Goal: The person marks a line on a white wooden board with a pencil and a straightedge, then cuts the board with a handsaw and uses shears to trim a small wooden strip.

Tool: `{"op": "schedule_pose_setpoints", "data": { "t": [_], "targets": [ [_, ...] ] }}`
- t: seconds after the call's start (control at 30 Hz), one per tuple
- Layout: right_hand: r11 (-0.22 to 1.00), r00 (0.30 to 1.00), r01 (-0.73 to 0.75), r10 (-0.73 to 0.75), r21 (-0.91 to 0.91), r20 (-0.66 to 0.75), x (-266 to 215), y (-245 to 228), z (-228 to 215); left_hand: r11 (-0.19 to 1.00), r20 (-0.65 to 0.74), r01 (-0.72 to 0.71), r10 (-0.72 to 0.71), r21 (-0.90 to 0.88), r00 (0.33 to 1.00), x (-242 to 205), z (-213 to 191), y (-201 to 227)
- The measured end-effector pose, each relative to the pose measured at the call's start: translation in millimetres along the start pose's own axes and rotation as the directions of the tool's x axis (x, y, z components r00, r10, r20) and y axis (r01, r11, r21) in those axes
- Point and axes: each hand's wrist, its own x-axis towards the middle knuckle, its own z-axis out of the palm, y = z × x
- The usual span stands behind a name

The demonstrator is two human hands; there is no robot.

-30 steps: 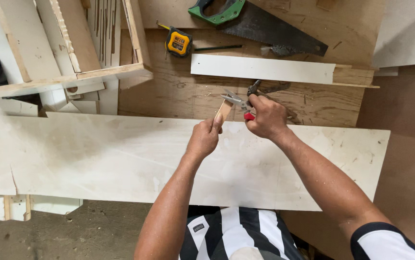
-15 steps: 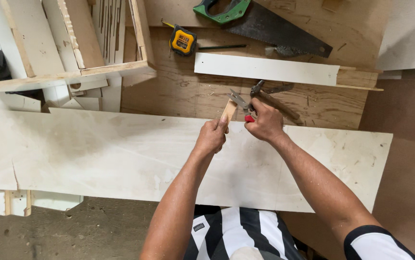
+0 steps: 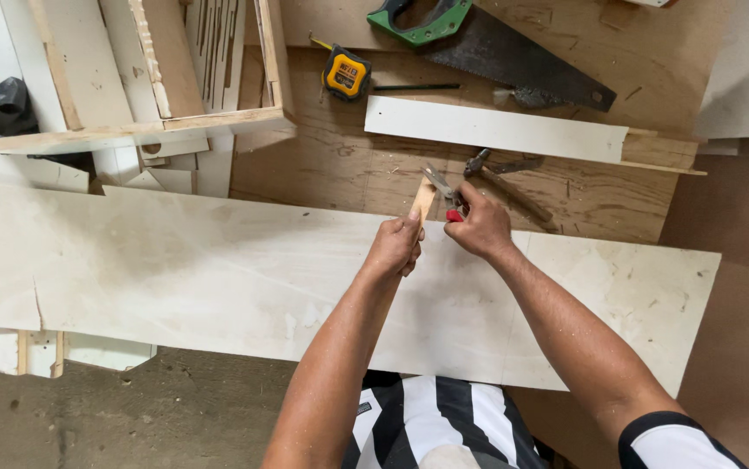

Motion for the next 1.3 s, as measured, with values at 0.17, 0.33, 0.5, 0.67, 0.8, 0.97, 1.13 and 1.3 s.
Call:
{"op": "schedule_pose_setpoints", "data": {
  "t": [0.17, 0.33, 0.5, 0.67, 0.8, 0.97, 1.13, 1.3],
  "targets": [
    [0.988, 0.996, -0.002, 0.015, -0.153, 0.084, 1, -27, -25, 0.967, -0.177, -0.052, 0.099, 0.250, 0.979, 3, -6, 3],
    [0.971, 0.988, -0.071, 0.101, -0.228, 0.121, -3, -50, -32, 0.915, -0.227, -0.111, 0.212, 0.387, 0.951, -6, -8, 26],
    [0.985, 0.994, -0.110, 0.112, -0.133, 0.014, -16, -62, 0, 0.839, -0.260, -0.283, 0.435, 0.465, 0.862, -10, 7, 6],
    [0.989, 0.989, -0.137, 0.140, 0.064, -0.056, -29, -63, 30, 0.836, -0.300, -0.360, 0.499, 0.415, 0.813, -20, 10, -6],
    [0.980, 0.985, -0.093, 0.115, 0.174, -0.126, -31, -60, 42, 0.822, -0.261, -0.316, 0.474, 0.474, 0.841, -27, 9, -2],
    [0.985, 0.987, -0.078, 0.098, 0.156, -0.124, -34, -68, 33, 0.829, -0.261, -0.293, 0.451, 0.476, 0.853, -36, 7, 8],
    [0.990, 0.993, -0.113, 0.110, 0.081, 0.042, -35, -89, -10, 0.686, -0.226, -0.360, 0.608, 0.632, 0.761, -31, -6, 10],
    [0.965, 0.952, -0.258, 0.244, 0.054, 0.184, -33, -113, -51, 0.616, -0.194, -0.340, 0.636, 0.711, 0.747, -20, -9, 21]
  ]
}}
